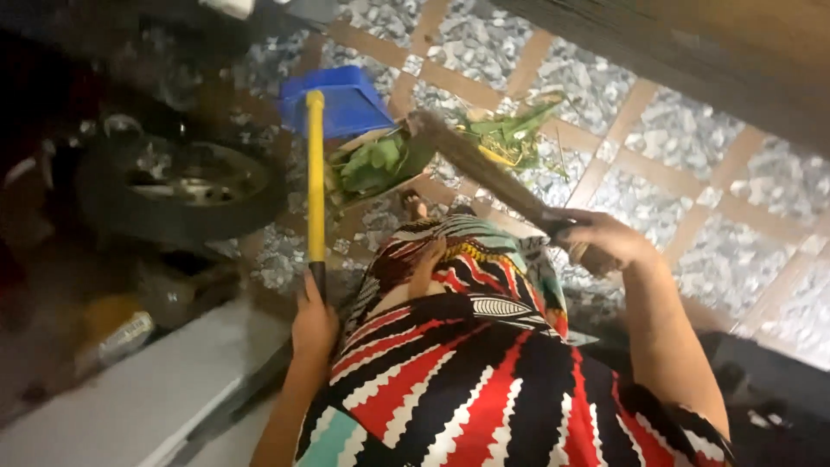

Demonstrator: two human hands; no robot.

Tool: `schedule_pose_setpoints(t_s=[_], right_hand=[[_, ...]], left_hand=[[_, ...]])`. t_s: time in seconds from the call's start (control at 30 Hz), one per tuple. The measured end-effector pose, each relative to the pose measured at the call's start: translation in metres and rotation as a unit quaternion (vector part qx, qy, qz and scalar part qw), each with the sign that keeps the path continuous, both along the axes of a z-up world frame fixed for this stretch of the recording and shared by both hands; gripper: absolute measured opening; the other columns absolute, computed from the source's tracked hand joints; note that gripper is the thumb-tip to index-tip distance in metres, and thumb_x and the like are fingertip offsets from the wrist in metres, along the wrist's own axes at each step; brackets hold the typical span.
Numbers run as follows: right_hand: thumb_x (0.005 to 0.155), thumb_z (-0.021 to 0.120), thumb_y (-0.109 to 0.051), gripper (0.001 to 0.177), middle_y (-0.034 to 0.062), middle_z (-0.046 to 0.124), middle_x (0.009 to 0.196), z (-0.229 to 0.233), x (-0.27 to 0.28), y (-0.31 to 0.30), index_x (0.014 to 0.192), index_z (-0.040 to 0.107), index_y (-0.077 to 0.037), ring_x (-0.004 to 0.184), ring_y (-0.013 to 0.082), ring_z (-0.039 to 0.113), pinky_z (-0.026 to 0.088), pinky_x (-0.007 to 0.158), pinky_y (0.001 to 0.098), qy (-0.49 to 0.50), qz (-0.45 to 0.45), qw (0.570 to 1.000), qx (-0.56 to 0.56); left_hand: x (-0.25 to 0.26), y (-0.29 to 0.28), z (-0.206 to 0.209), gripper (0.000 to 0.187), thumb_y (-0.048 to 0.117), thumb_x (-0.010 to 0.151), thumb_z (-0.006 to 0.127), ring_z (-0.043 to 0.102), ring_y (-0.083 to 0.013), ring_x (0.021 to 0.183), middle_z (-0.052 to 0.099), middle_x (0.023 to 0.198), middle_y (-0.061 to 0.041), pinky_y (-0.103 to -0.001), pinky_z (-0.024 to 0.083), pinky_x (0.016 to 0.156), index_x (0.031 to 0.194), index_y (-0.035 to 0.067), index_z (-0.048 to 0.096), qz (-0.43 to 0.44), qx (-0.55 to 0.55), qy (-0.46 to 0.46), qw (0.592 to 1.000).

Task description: Sweeping organic debris and leaves into a dustpan on a tiled floor.

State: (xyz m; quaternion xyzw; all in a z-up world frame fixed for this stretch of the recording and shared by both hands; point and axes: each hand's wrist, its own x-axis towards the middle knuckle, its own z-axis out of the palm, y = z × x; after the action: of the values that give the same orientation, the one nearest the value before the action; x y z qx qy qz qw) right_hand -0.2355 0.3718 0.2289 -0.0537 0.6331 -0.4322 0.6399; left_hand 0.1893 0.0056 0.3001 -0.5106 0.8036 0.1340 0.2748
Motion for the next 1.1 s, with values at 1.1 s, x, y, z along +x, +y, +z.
schedule_pose_setpoints(t_s=[1.1], right_hand=[[0.079, 0.072, -0.013, 0.028, 0.0091, 0.069, 0.085, -0.193, 0.006, -0.343, 0.106, 0.067, -0.009, 0.072, 0.0256, 0.070, 0.058, 0.059, 0.0423, -0.223, -0.432, 0.873, -0.042]], left_hand=[[-0.125, -0.211, 0.030, 0.092, 0.017, 0.086, 0.069, 0.059, -0.0476, 0.117, 0.052, 0.141, -0.027, -0.053, 0.051, 0.090, 0.161, 0.015, 0.015, -0.059, 0.010, 0.130, 0.990]])
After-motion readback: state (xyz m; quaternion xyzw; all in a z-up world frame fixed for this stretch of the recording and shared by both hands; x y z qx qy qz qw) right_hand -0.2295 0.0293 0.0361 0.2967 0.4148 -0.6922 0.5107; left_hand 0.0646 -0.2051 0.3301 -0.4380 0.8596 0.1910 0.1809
